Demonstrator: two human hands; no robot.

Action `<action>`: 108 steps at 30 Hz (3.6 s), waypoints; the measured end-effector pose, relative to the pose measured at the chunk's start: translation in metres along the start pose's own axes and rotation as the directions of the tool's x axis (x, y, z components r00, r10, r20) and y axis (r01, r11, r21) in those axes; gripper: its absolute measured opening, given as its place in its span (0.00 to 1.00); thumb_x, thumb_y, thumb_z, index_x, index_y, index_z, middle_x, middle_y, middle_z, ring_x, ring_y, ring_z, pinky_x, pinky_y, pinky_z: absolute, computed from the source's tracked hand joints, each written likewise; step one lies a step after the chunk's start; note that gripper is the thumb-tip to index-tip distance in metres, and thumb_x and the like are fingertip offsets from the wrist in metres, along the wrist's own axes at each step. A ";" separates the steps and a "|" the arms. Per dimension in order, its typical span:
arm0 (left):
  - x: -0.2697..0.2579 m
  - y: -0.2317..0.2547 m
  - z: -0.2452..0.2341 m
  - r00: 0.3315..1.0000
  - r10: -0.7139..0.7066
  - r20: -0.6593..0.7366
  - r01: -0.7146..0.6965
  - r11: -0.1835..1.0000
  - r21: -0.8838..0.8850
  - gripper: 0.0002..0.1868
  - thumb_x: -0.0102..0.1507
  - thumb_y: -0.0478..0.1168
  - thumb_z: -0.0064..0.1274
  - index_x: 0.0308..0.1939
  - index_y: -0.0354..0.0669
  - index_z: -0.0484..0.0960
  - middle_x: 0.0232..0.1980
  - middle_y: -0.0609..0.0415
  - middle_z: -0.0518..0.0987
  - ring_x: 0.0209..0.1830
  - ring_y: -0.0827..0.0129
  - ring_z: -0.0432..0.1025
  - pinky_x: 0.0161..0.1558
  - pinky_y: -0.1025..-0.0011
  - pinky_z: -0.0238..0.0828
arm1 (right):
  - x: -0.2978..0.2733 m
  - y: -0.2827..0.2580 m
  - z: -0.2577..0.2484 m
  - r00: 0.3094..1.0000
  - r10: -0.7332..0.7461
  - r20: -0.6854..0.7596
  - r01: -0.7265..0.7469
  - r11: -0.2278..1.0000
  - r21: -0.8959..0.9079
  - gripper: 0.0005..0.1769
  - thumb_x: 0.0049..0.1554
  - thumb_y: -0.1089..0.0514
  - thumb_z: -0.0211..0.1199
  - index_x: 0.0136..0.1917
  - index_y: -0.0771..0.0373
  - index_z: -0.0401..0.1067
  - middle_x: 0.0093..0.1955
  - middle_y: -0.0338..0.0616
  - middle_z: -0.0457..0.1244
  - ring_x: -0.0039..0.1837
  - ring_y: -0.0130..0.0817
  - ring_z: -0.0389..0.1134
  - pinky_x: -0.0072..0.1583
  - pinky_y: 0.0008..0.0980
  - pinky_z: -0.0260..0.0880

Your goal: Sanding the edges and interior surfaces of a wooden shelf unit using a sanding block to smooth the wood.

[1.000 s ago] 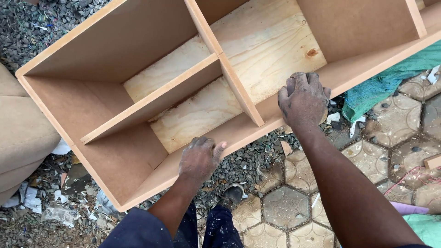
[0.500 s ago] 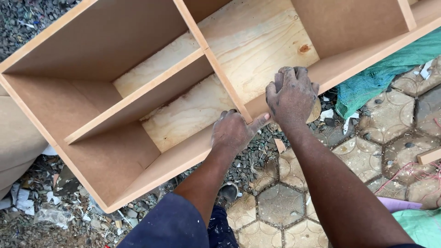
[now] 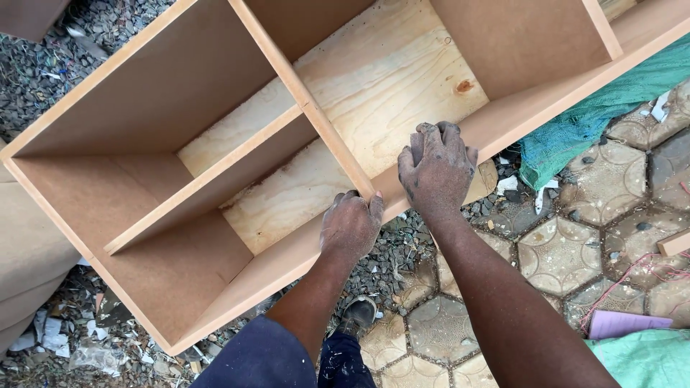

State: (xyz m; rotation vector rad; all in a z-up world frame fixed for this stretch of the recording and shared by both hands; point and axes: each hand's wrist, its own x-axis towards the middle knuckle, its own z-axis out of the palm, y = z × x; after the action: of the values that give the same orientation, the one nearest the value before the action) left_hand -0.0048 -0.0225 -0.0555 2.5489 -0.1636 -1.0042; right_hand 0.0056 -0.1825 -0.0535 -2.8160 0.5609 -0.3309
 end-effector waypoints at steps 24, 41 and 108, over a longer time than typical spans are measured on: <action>-0.020 0.019 -0.036 0.996 0.085 0.022 -0.082 0.993 -0.086 0.33 0.55 0.62 0.64 0.41 0.31 0.81 0.41 0.38 0.79 0.51 0.42 0.78 0.51 0.51 0.80 | -0.001 -0.004 0.001 0.997 0.003 -0.075 0.000 1.000 0.030 0.23 0.46 0.52 0.73 0.56 0.51 0.76 0.54 0.40 0.62 0.51 0.41 0.72 0.55 0.42 0.63; -0.009 0.010 -0.028 0.995 0.068 0.079 -0.050 0.975 -0.218 0.32 0.74 0.55 0.43 0.20 0.39 0.76 0.33 0.46 0.78 0.41 0.59 0.73 0.32 0.55 0.74 | 0.002 0.006 -0.002 1.000 0.012 0.024 -0.012 1.000 0.023 0.24 0.57 0.47 0.65 0.63 0.59 0.73 0.62 0.48 0.61 0.62 0.45 0.57 0.62 0.47 0.56; 0.064 0.048 -0.096 0.709 0.479 0.517 -0.439 0.874 -0.208 0.23 0.75 0.50 0.37 0.56 0.37 0.83 0.36 0.42 0.84 0.31 0.62 0.80 0.38 0.66 0.76 | -0.103 -0.173 -0.020 0.032 0.868 0.495 -0.490 -0.418 0.765 0.16 0.71 0.45 0.40 0.50 0.56 0.61 0.42 0.41 0.56 0.44 0.32 0.59 0.49 0.34 0.61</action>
State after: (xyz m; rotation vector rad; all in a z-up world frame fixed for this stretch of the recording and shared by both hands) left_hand 0.1087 -0.0523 -0.0129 1.9139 -0.8686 -1.4642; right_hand -0.0331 0.0097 -0.0026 -0.6399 1.6510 -0.5831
